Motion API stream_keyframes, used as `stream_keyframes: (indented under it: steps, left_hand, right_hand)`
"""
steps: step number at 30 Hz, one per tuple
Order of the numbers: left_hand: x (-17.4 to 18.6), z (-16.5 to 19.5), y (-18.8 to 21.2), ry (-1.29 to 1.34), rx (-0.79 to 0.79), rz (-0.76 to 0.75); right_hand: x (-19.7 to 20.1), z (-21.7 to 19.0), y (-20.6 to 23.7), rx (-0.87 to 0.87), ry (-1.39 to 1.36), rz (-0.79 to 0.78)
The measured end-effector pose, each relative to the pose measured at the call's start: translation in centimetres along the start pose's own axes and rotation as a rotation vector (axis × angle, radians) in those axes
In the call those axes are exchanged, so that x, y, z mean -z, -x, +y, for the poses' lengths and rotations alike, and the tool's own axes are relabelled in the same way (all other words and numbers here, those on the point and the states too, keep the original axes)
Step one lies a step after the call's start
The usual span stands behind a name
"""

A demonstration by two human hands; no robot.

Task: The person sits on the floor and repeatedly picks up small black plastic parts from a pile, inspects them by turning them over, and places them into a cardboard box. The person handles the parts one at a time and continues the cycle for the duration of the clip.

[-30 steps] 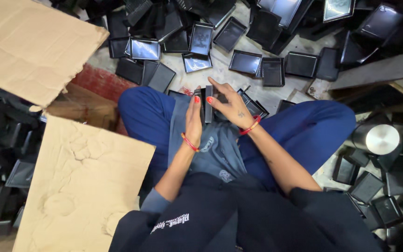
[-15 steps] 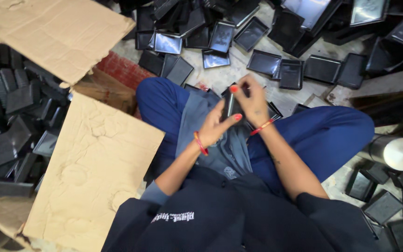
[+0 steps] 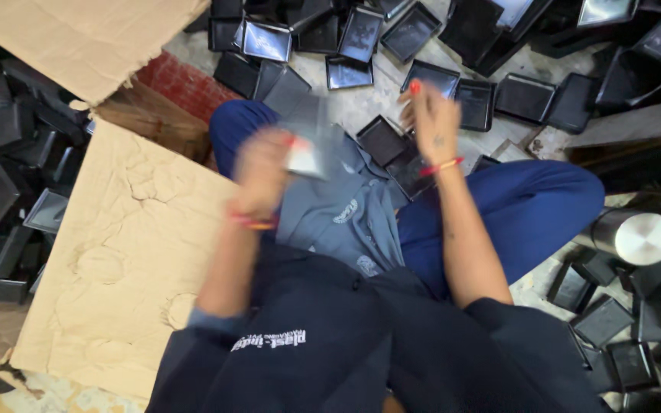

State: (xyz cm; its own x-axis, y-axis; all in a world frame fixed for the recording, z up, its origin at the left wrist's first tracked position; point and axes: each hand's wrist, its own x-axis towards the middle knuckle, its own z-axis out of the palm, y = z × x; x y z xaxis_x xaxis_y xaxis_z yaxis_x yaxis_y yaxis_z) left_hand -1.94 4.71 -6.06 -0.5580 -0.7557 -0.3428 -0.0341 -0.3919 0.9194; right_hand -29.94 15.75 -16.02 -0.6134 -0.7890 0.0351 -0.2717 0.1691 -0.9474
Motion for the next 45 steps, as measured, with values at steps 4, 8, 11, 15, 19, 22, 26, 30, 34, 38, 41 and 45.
stream_keyframes:
  steps: [4,8,11,15,19,22,26,30,34,38,41,45]
  left_hand:
    - [9.1,10.1,3.4,0.796,-0.563,0.134]
    - [10.0,11.3,5.3,0.631,-0.728,0.119]
    - [4.6,5.7,3.3,0.289,-0.575,0.236]
    - [-3.5,-5.2,-1.2,0.132,-0.159,0.021]
    - [-6.8,-13.3,-4.3,0.218,0.046,0.047]
    - [-7.0,-15.8,-6.1,0.441,0.109,-0.076]
    - [-5.2,-15.4,-6.9,0.687,0.220,-0.090]
    - [-3.6,-14.0,-6.5,0.973,0.303,-0.132]
    - [-3.1,-13.6,-6.8,0.887,0.287,-0.071]
    - [-3.6,-13.9,-7.1,0.877,0.281,-0.001]
    - [-5.0,-14.1,-6.6,0.938,0.217,-0.086]
    - [-7.2,-13.9,-5.8,0.816,0.205,-0.011]
  right_hand:
    - [-0.6,0.5,-0.1,0.081,0.435,0.038]
    - [-5.1,0.5,1.1,0.327,0.816,-0.154]
    - [-6.1,0.8,1.7,0.298,1.011,-0.265]
    - [-3.9,1.1,2.0,0.173,0.908,-0.313]
    - [-2.0,0.4,2.4,0.039,0.276,-0.295]
    - [-1.8,-0.3,2.1,-0.120,0.000,-0.420]
    - [-1.2,0.1,-1.3,0.014,0.328,-0.170]
    - [-0.1,2.0,-5.5,0.597,1.141,0.202]
    - [0.3,2.5,-6.8,0.195,1.052,-0.118]
    - [-0.7,1.1,-4.1,0.051,0.299,-0.160]
    - [-2.2,-0.9,-0.2,0.142,-0.059,-0.219]
    - [-3.6,-3.0,3.7,-0.110,0.183,-0.258]
